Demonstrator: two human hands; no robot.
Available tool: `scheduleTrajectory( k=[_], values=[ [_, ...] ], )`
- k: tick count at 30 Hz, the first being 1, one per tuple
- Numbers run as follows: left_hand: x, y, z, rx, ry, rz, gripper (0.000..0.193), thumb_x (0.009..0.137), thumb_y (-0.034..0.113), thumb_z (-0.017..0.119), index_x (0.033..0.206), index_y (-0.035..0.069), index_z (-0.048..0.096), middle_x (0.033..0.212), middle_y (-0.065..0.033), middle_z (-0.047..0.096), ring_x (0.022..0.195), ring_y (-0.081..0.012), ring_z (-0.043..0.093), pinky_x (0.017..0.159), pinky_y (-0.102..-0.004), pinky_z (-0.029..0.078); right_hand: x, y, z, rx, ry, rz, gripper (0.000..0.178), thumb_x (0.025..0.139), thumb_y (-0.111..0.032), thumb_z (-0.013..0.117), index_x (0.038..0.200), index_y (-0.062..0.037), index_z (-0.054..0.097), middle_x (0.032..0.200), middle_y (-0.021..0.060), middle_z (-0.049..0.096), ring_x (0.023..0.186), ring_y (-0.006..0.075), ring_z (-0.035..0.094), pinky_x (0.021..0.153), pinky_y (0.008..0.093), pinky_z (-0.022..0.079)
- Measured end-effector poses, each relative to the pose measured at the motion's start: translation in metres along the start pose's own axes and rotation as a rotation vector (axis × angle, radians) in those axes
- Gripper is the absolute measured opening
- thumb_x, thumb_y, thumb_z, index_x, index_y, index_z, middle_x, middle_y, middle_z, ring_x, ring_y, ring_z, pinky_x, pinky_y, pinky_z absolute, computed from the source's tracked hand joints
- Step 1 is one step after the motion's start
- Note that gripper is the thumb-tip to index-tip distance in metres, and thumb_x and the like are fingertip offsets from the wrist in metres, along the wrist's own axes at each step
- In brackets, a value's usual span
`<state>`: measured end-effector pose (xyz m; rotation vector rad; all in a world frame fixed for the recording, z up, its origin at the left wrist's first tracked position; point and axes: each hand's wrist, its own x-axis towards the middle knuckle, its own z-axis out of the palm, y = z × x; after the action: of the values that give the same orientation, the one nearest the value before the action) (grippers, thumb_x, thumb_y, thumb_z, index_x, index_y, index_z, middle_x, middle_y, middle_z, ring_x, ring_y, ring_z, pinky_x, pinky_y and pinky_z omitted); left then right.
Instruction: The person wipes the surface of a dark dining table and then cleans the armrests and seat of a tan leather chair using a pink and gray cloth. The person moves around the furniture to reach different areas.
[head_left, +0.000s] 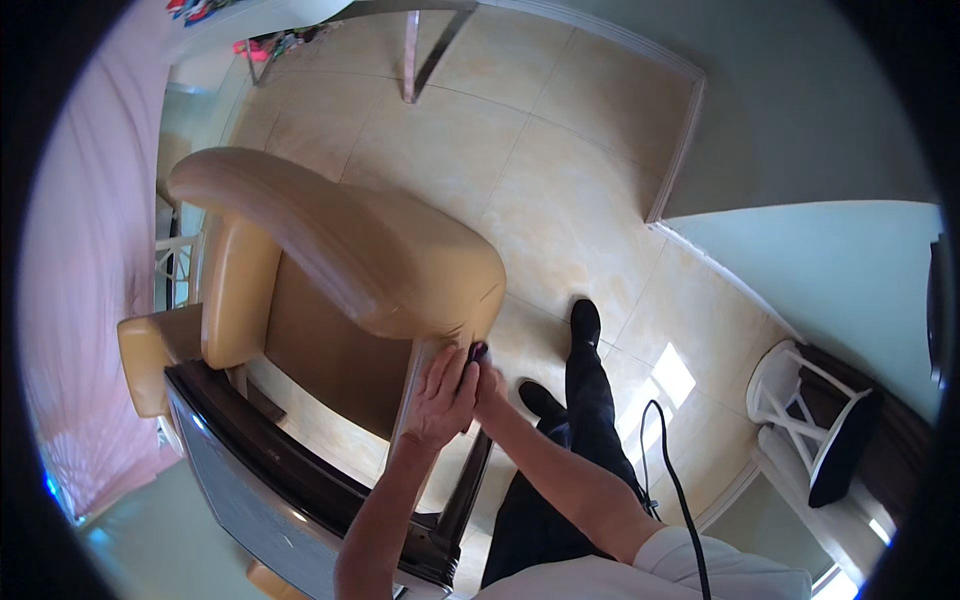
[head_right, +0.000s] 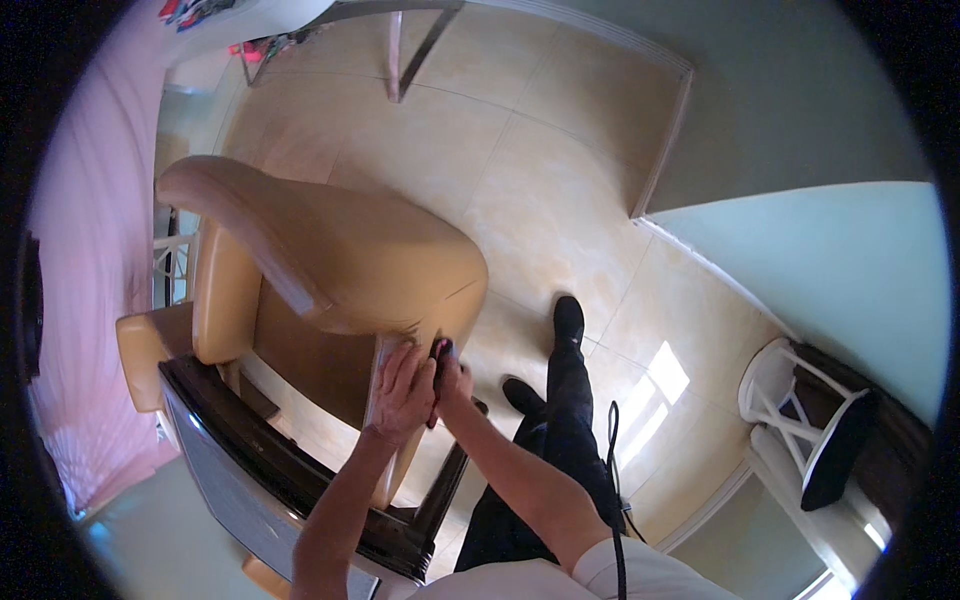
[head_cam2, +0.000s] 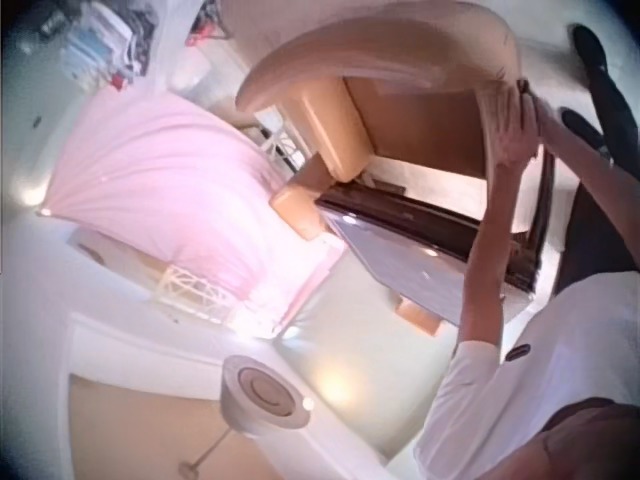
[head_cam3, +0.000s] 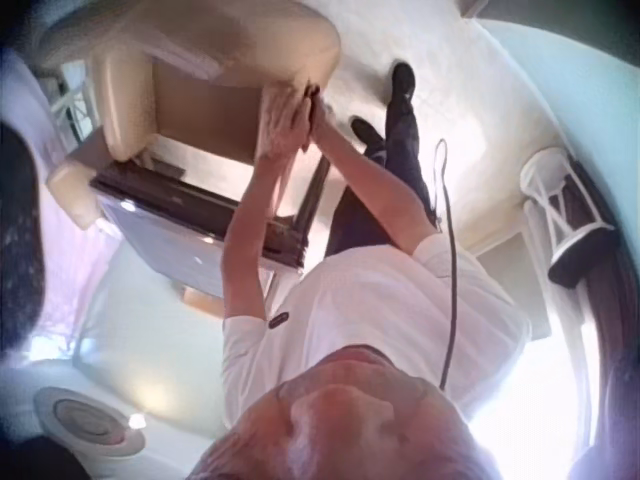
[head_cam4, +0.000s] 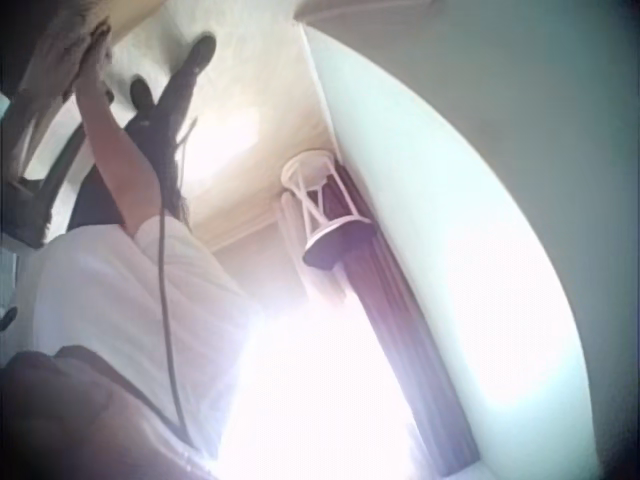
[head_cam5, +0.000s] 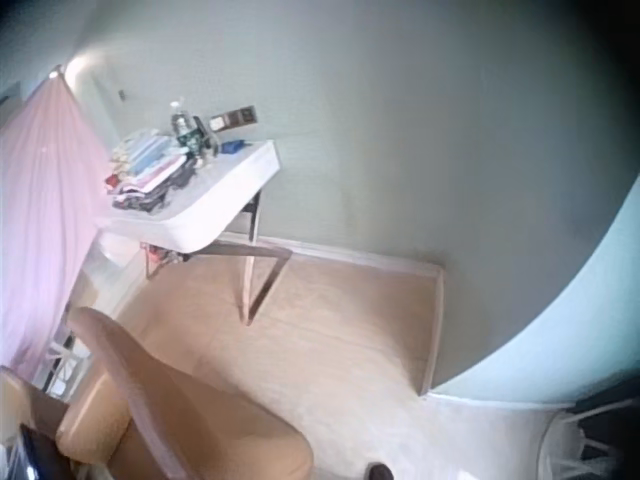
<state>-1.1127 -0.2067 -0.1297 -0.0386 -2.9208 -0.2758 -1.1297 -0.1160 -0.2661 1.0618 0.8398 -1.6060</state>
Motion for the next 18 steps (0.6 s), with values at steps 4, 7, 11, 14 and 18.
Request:
scheduleTrajectory(
  k=[4,7,11,14,18],
  values=[
    [0.015,-0.021,0.009,-0.051,-0.105,0.105,0.032,0.091,0.013,0.066,0.12,0.001,0.066,0.131,-0.0185,0.065,0.13,-0.0333,0.059,0.108,-0.0482,0.049,-0.016,-0.05,0.049,0.097,-0.018,-0.32,0.036,0.097,-0.027,0.064,0.126,-0.0062,0.059,0.109,0.0111,0.067,0.095,0.0225,0.064,0.084,0.0377,0.056],
    [0.025,-0.025,0.015,-0.041,-0.069,0.138,0.03,0.091,0.015,0.063,0.118,0.002,0.069,0.129,-0.0164,0.067,0.131,-0.0309,0.058,0.108,-0.045,0.049,-0.007,-0.031,0.035,0.168,-0.084,-0.325,0.033,0.097,-0.024,0.064,0.125,-0.0072,0.057,0.106,0.0098,0.065,0.093,0.0204,0.064,0.082,0.0353,0.056],
    [0.032,-0.023,0.015,0.011,-0.072,0.147,0.031,0.092,0.019,0.059,0.117,0.003,0.071,0.128,-0.014,0.069,0.131,-0.0284,0.058,0.108,-0.0461,0.046,0.012,0.007,0.011,0.2,0.0,-0.196,0.032,0.098,-0.024,0.063,0.124,-0.0066,0.055,0.105,0.01,0.066,0.092,0.0202,0.065,0.08,0.0362,0.058],
    [0.025,-0.028,0.022,-0.012,-0.099,0.131,0.036,0.092,0.021,0.058,0.121,0.003,0.07,0.13,-0.0128,0.068,0.13,-0.0282,0.058,0.106,-0.0502,0.045,0.01,0.01,0.017,0.175,0.052,-0.229,0.034,0.098,-0.026,0.063,0.124,-0.0047,0.056,0.105,0.0109,0.066,0.092,0.0209,0.065,0.08,0.0371,0.058],
    [0.026,-0.025,0.022,-0.025,-0.128,0.065,0.038,0.093,0.021,0.056,0.124,0.003,0.069,0.133,-0.0141,0.067,0.133,-0.029,0.054,0.107,-0.0518,0.044,-0.013,-0.045,0.042,0.018,-0.117,-0.528,0.035,0.102,-0.026,0.06,0.131,-0.0085,0.052,0.11,0.0082,0.063,0.097,0.0178,0.063,0.086,0.0335,0.056]
  ],
)
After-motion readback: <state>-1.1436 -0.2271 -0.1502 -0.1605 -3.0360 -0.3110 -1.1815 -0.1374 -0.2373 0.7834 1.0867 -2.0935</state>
